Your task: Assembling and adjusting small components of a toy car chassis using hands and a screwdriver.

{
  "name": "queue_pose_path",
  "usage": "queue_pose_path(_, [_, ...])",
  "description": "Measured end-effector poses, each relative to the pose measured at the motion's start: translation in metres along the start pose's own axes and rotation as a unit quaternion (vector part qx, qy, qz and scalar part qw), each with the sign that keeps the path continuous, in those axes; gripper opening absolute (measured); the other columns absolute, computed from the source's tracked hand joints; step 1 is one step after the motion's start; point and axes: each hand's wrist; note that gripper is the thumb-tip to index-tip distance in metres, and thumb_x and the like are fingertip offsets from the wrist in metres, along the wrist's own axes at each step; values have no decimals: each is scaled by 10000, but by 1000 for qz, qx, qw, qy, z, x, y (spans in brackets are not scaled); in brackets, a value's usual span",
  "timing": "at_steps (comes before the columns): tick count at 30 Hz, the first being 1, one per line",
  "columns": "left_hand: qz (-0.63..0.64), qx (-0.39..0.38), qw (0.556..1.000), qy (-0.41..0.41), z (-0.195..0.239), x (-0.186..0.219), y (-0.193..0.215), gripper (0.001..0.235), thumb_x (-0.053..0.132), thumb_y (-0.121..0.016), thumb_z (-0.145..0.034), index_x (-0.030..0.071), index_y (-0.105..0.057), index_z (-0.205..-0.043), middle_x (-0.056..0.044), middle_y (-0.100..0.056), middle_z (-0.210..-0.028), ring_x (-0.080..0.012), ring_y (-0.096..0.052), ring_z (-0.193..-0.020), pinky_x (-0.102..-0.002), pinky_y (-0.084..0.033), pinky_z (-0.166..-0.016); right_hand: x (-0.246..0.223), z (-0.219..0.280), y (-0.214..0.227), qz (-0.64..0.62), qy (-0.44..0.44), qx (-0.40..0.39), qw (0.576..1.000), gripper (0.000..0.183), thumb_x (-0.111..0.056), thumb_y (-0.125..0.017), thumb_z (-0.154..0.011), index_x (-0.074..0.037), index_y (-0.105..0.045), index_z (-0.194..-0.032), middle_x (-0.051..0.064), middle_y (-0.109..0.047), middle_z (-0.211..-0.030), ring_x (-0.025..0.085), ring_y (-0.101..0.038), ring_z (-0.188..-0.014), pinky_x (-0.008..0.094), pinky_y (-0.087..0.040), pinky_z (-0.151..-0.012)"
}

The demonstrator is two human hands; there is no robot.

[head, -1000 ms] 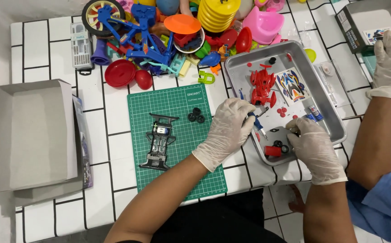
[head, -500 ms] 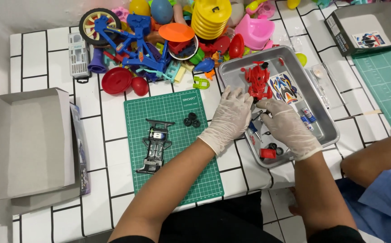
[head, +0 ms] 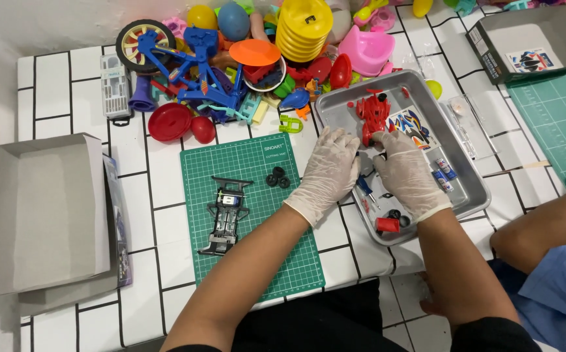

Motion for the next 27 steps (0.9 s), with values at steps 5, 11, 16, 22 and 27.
queue_pose_path(5, [-7,0,1000,1,-2,1,-1,400,277,-568,-935,73,-651,-1268,-108,-680,-1236,-287,-500,-1367,-510,-223,-1252,15,-4,-10,-20,-28,-15,999,386,-143,-762,-793,-229,-714,-1165,53,-657,-1037,276,-654,-1098,407,-558,-935])
queue_pose_path(11, [-32,-55,998,3,-5,11,17,452,276,-557,-932,110,-604,-1349,-86,-673,-1279,-288,-458,-1406,-539,-177,-1255,-9,4,10,-20,-31,-29,999,421,-129,-747,-808,-209,-708,-1220,102,-673,-1064,315,-658,-1103,436,-560,-934])
queue_pose_path(16, [-51,-80,995,6,-15,15,12,509,286,-565,-933,127,-548,-1416,-71,-668,-1313,-270,-445,-1421,-552,-121,-1256,-2,4,7,-22,-34,-47,998,467,-155,-739,-831,-192,-671,-1291,137,-669,-1102,342,-641,-1144,459,-546,-963])
queue_pose_path(22, [-42,-103,994,13,-21,17,14,562,189,-564,-930,127,-468,-1480,-102,-648,-1387,-261,-415,-1466,-560,-94,-1265,-5,7,16,-54,-54,-53,996,334,-133,-741,-806,-213,-736,-1130,77,-687,-1049,267,-678,-1040,393,-569,-892])
queue_pose_path(27, [-39,-120,992,12,-24,17,13,570,134,-596,-919,133,-465,-1473,-86,-649,-1398,-259,-412,-1472,-574,-78,-1257,-5,7,16,-61,-46,-64,995,455,-113,-733,-785,-180,-708,-1235,125,-675,-1066,305,-671,-1030,435,-565,-879])
Point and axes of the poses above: each hand's wrist, its own z-axis away from the middle knuckle, its own y-axis out of the back of the hand, x = y × z
